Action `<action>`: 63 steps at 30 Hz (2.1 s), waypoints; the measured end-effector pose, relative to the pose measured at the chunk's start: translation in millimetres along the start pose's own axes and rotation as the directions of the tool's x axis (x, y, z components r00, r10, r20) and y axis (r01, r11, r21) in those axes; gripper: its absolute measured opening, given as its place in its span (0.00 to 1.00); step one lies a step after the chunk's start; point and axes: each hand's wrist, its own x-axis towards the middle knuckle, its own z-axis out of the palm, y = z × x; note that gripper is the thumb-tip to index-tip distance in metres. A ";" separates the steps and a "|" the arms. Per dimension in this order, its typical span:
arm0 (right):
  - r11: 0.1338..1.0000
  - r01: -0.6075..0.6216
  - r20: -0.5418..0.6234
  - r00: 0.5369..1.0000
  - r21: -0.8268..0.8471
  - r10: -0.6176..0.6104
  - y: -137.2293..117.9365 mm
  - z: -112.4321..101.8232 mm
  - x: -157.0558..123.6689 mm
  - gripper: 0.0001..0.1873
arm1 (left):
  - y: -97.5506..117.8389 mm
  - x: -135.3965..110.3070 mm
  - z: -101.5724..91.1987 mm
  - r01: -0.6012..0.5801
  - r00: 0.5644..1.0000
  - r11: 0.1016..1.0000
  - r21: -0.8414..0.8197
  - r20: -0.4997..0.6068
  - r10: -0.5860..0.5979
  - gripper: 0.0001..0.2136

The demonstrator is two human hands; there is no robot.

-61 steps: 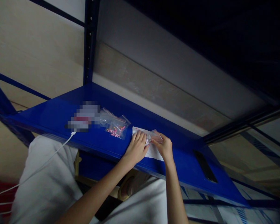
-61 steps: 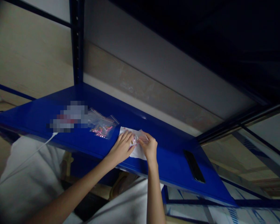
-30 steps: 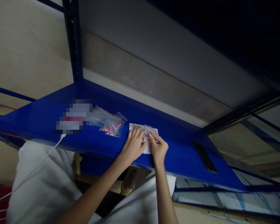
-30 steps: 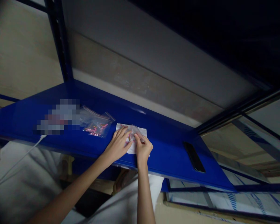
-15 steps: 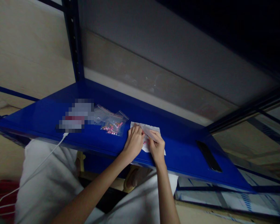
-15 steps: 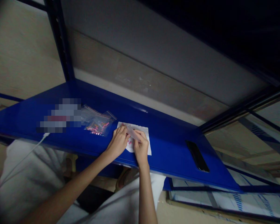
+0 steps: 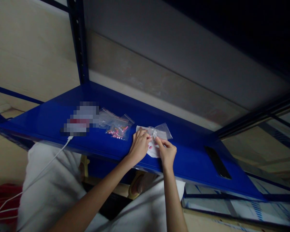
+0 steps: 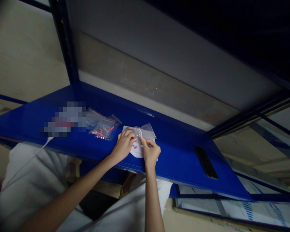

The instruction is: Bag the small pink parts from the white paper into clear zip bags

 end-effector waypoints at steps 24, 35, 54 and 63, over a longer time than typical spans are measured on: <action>0.999 0.053 -0.059 0.997 0.012 -0.052 -5.6 1.4 -2.3 0.17 | 0.9 -0.3 -1.9 0.018 0.999 0.995 -0.101 -0.042 -0.023 0.04; 0.998 0.005 -0.064 0.998 0.064 -0.001 3.3 1.1 -1.5 0.17 | 2.1 -3.2 -2.1 -0.004 1.000 1.000 -0.006 -0.013 0.003 0.04; 0.999 -0.037 -0.036 0.999 0.030 0.038 2.8 0.0 -1.5 0.19 | 2.2 -1.8 -2.0 0.012 0.997 0.999 -0.050 -0.078 -0.016 0.05; 0.998 -0.049 -0.048 0.998 0.050 0.052 14.1 1.7 0.6 0.20 | 3.1 -1.8 -3.6 0.036 0.996 0.997 -0.066 -0.078 -0.042 0.06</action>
